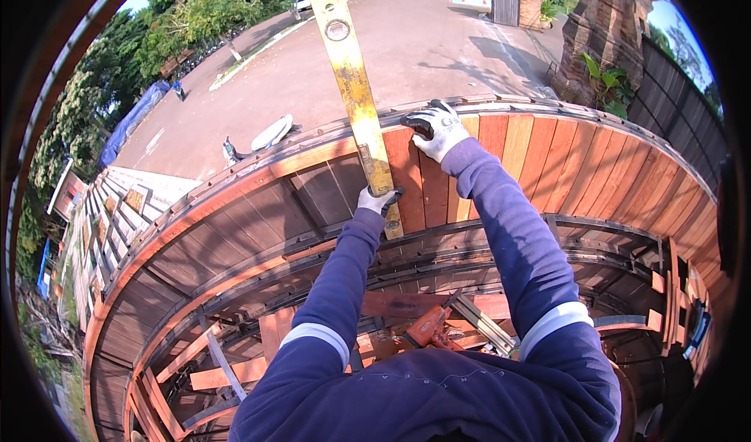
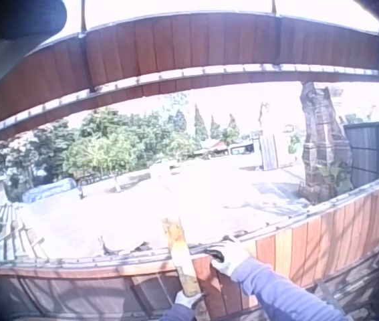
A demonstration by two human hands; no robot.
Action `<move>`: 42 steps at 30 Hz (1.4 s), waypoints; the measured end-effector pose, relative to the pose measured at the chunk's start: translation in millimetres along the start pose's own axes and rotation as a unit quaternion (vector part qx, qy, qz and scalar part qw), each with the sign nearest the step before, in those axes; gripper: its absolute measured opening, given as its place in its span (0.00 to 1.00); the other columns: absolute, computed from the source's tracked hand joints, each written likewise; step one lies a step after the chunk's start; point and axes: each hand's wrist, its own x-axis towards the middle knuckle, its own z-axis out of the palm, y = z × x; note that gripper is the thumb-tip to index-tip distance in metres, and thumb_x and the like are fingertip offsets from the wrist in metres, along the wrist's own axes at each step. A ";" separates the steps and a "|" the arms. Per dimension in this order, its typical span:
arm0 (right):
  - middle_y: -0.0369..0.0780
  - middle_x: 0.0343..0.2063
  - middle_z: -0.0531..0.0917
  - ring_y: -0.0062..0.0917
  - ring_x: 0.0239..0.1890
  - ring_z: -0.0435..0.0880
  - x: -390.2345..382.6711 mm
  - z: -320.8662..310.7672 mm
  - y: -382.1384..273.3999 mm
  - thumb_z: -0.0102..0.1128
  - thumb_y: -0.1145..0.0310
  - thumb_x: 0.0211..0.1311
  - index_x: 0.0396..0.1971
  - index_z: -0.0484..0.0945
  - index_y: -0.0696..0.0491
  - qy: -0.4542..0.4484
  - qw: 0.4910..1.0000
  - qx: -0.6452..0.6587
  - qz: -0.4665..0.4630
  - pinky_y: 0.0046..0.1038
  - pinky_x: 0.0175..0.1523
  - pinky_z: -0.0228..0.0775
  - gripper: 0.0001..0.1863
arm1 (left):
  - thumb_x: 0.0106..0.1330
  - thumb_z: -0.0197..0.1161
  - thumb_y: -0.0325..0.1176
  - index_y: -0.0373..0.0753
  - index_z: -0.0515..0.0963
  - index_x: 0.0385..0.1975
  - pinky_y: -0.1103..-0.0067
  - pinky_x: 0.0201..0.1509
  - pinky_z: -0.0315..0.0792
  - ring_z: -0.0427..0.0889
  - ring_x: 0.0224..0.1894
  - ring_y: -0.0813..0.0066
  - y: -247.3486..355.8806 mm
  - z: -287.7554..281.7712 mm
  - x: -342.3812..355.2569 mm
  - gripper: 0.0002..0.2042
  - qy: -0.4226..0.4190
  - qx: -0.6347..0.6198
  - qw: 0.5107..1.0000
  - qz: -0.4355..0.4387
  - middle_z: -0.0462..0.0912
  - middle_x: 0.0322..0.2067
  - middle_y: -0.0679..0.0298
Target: The person installs wooden planks onto a curved roof structure. They use a spirit level to check alignment and a nail gun to secure the planks in place. The person repeatedly positions planks, checks their level, and fastens them to the roof frame.
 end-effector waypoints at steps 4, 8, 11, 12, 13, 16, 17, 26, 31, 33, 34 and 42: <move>0.38 0.44 0.83 0.35 0.54 0.76 0.0 1.4 0.5 0.63 0.65 0.52 0.45 0.82 0.44 -0.011 1.000 -0.014 -0.001 0.39 0.69 0.55 0.17 | 0.54 0.70 0.20 0.32 0.78 0.39 0.79 0.38 0.79 0.83 0.30 0.74 -3.2 0.3 1.3 0.13 -0.004 -0.052 0.999 0.001 0.83 0.33 0.63; 0.38 0.44 0.83 0.36 0.55 0.75 -2.0 -2.1 -4.2 0.65 0.62 0.52 0.45 0.82 0.44 0.003 1.000 -0.004 0.005 0.41 0.69 0.54 0.18 | 0.55 0.67 0.18 0.31 0.78 0.40 0.78 0.40 0.80 0.83 0.32 0.72 -9.9 -1.5 6.3 0.13 0.009 -0.009 1.000 0.007 0.83 0.33 0.62; 0.39 0.49 0.81 0.40 0.60 0.71 -1.6 -7.8 -10.2 0.63 0.50 0.53 0.49 0.80 0.42 -0.035 0.999 -0.011 0.019 0.40 0.72 0.48 0.23 | 0.55 0.67 0.18 0.32 0.78 0.40 0.78 0.40 0.79 0.83 0.33 0.74 -20.9 -7.1 13.1 0.12 0.016 0.011 1.000 0.020 0.83 0.34 0.62; 0.39 0.48 0.81 0.37 0.59 0.72 0.2 -9.4 -15.8 0.64 0.47 0.52 0.48 0.80 0.42 -0.036 0.999 -0.025 0.022 0.40 0.71 0.48 0.25 | 0.55 0.66 0.18 0.32 0.78 0.40 0.78 0.39 0.79 0.83 0.33 0.74 -24.8 -9.6 16.8 0.12 0.022 0.034 0.999 0.019 0.83 0.34 0.62; 0.39 0.48 0.81 0.36 0.59 0.72 2.1 -6.8 -17.4 0.65 0.47 0.51 0.48 0.80 0.42 -0.038 0.999 -0.026 0.025 0.40 0.71 0.49 0.25 | 0.55 0.66 0.18 0.32 0.78 0.40 0.79 0.39 0.79 0.83 0.33 0.75 -28.4 -13.4 19.7 0.12 0.029 0.057 0.998 0.017 0.83 0.34 0.63; 0.37 0.47 0.82 0.31 0.57 0.73 1.1 -0.5 -14.2 0.66 0.46 0.51 0.47 0.80 0.42 -0.026 0.998 -0.050 0.037 0.40 0.71 0.49 0.25 | 0.51 0.74 0.25 0.33 0.80 0.40 0.79 0.44 0.76 0.83 0.35 0.77 -30.9 -12.8 20.4 0.16 0.024 0.066 0.997 0.021 0.85 0.35 0.63; 0.38 0.47 0.82 0.33 0.57 0.74 0.4 1.4 -14.5 0.67 0.48 0.50 0.46 0.80 0.43 -0.014 0.999 -0.043 0.028 0.40 0.71 0.51 0.24 | 0.51 0.74 0.26 0.33 0.80 0.40 0.79 0.44 0.76 0.83 0.35 0.77 -30.6 -11.9 19.3 0.16 0.019 0.049 0.998 0.029 0.85 0.35 0.63; 0.43 0.51 0.79 0.41 0.60 0.71 -0.2 -2.0 -20.4 0.69 0.51 0.49 0.61 0.69 0.43 -0.006 0.999 -0.019 0.046 0.41 0.71 0.50 0.37 | 0.54 0.69 0.19 0.33 0.78 0.40 0.79 0.41 0.78 0.83 0.34 0.76 -16.7 -2.9 10.6 0.14 0.028 0.071 0.997 0.029 0.83 0.35 0.64; 0.44 0.53 0.79 0.43 0.61 0.69 -3.8 1.1 -17.7 0.69 0.52 0.49 0.64 0.66 0.43 -0.004 0.998 -0.021 0.053 0.41 0.71 0.49 0.40 | 0.54 0.70 0.20 0.33 0.78 0.40 0.80 0.40 0.78 0.83 0.33 0.76 -25.4 -2.9 11.8 0.13 0.022 0.046 0.998 0.033 0.83 0.34 0.65; 0.44 0.54 0.77 0.38 0.62 0.69 -1.9 3.1 -17.0 0.67 0.49 0.51 0.66 0.63 0.44 -0.024 0.998 -0.032 0.051 0.39 0.73 0.44 0.41 | 0.54 0.70 0.20 0.33 0.78 0.40 0.80 0.40 0.78 0.82 0.33 0.76 -27.0 -7.7 14.1 0.13 0.037 0.117 0.992 0.037 0.83 0.34 0.65; 0.44 0.54 0.77 0.39 0.62 0.68 -1.8 4.3 -18.6 0.67 0.49 0.51 0.66 0.63 0.44 -0.020 0.998 -0.036 0.048 0.39 0.73 0.44 0.41 | 0.54 0.70 0.20 0.33 0.78 0.40 0.80 0.40 0.78 0.82 0.33 0.77 -28.2 -9.7 14.0 0.14 0.044 0.117 0.992 0.028 0.84 0.34 0.65; 0.44 0.52 0.79 0.40 0.62 0.69 -0.3 0.0 -23.9 0.67 0.49 0.49 0.64 0.65 0.45 -0.010 0.998 -0.040 0.039 0.39 0.73 0.46 0.41 | 0.52 0.72 0.24 0.34 0.79 0.43 0.78 0.44 0.77 0.83 0.36 0.77 3.2 -3.1 -5.3 0.17 0.016 0.100 0.995 0.010 0.85 0.36 0.63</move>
